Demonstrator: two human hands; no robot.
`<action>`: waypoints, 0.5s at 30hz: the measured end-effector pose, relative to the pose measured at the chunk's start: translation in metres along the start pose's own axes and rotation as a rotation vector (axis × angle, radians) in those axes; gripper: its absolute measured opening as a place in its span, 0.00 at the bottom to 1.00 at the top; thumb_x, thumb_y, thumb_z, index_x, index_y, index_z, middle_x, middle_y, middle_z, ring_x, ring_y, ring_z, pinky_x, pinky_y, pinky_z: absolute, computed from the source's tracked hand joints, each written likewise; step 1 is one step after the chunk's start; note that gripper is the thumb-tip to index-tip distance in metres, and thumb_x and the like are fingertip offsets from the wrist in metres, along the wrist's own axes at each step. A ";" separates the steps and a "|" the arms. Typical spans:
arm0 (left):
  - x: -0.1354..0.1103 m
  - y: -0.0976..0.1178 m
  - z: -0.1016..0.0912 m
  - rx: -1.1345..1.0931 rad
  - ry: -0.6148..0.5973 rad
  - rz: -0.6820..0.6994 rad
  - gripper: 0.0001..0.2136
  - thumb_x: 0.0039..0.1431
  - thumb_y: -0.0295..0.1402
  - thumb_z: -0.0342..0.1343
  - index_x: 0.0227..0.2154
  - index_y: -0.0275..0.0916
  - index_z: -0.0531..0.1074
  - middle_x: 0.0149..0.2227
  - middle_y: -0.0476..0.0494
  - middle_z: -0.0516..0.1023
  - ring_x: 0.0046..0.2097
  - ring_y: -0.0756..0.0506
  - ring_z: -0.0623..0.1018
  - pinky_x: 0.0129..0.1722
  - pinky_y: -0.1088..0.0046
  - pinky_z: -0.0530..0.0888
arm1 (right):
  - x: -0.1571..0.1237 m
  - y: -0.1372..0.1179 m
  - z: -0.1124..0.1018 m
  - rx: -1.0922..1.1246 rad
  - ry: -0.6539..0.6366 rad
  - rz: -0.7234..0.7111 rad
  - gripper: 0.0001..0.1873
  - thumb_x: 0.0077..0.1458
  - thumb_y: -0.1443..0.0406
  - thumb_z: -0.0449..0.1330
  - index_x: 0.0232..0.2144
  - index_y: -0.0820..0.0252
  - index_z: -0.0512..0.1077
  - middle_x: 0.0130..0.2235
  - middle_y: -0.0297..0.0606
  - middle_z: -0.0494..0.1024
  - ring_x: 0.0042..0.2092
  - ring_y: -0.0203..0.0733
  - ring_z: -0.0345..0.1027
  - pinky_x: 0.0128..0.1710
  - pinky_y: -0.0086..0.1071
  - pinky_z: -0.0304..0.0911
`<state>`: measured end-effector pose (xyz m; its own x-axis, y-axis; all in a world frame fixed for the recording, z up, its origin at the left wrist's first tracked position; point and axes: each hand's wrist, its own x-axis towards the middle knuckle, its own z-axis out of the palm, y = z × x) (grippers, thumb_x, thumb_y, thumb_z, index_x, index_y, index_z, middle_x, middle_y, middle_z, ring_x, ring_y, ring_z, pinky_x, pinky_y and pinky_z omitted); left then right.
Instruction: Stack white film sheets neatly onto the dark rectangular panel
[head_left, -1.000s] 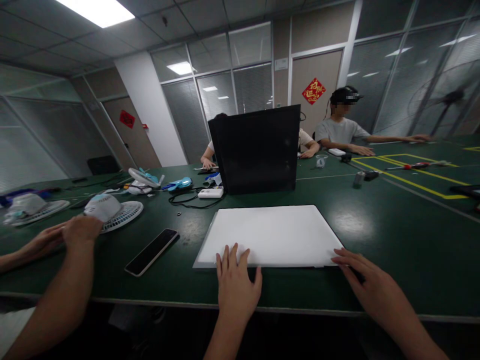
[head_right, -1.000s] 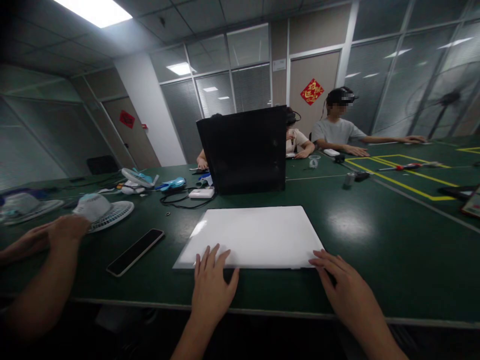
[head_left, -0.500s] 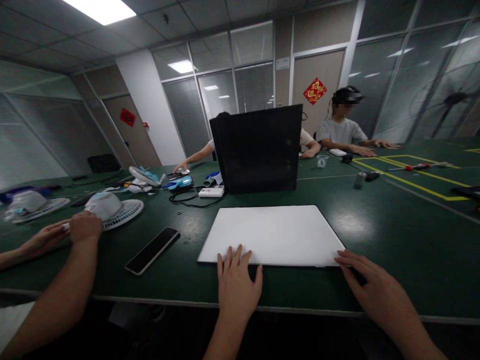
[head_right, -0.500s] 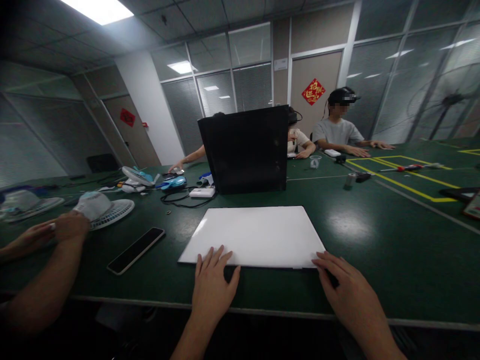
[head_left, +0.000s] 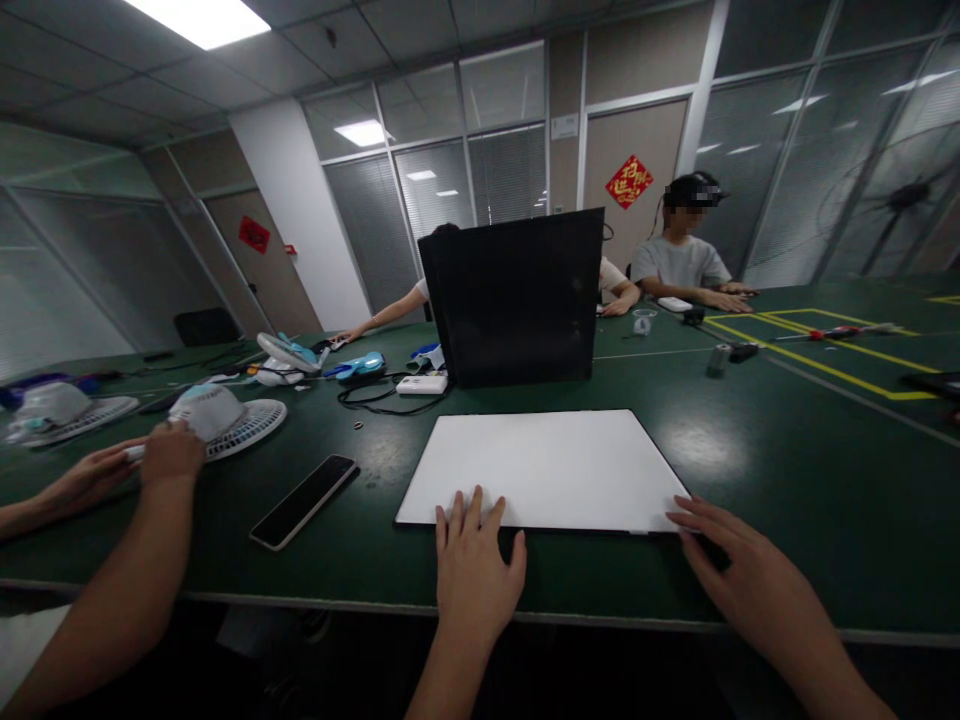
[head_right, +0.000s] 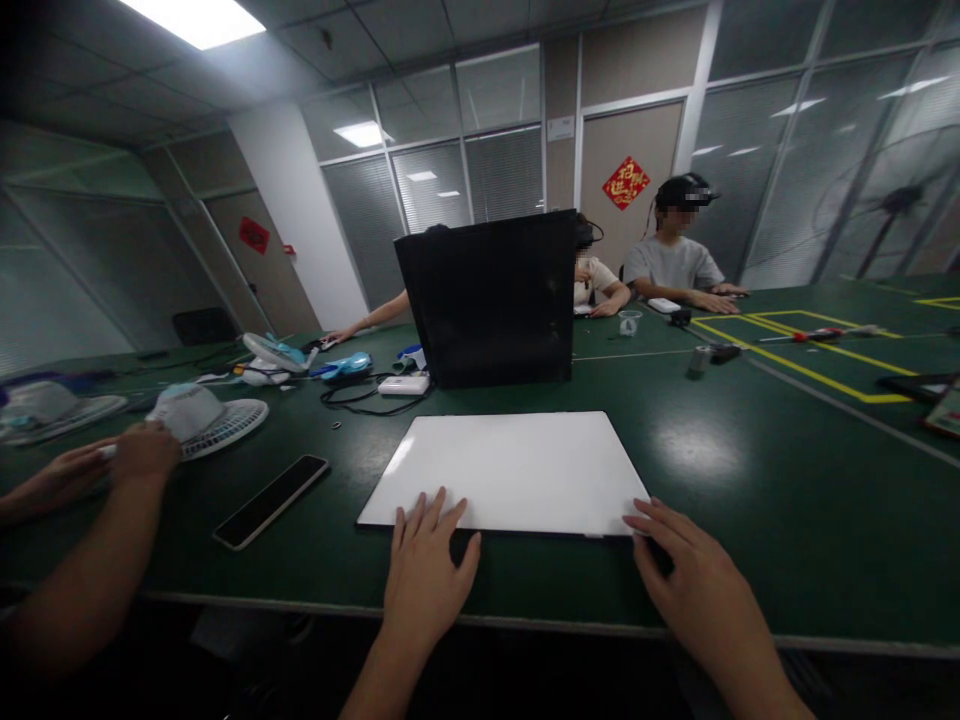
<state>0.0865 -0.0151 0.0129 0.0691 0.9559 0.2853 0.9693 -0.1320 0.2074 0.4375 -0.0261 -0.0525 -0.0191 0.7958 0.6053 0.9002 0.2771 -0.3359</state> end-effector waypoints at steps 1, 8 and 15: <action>0.000 0.000 0.000 0.005 -0.004 -0.001 0.23 0.69 0.41 0.55 0.64 0.44 0.77 0.73 0.38 0.67 0.75 0.28 0.63 0.75 0.35 0.53 | 0.000 0.000 0.000 -0.004 -0.004 -0.001 0.26 0.71 0.48 0.50 0.51 0.53 0.82 0.60 0.41 0.77 0.57 0.55 0.75 0.63 0.61 0.72; 0.001 0.001 0.001 -0.002 -0.011 0.003 0.24 0.69 0.41 0.54 0.65 0.44 0.76 0.73 0.39 0.67 0.75 0.30 0.63 0.74 0.42 0.60 | 0.000 0.002 0.000 -0.032 -0.027 -0.005 0.27 0.70 0.48 0.51 0.51 0.55 0.82 0.60 0.44 0.76 0.58 0.57 0.74 0.63 0.62 0.72; 0.000 0.001 0.001 -0.014 -0.004 -0.005 0.23 0.70 0.40 0.54 0.64 0.42 0.77 0.72 0.36 0.68 0.75 0.30 0.64 0.75 0.43 0.60 | 0.000 0.003 0.001 -0.042 -0.011 -0.033 0.26 0.71 0.48 0.50 0.50 0.54 0.82 0.59 0.42 0.77 0.59 0.56 0.73 0.62 0.62 0.73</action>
<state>0.0877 -0.0153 0.0123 0.0655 0.9575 0.2808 0.9663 -0.1310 0.2214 0.4400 -0.0245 -0.0538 -0.0539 0.7921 0.6080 0.9163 0.2811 -0.2851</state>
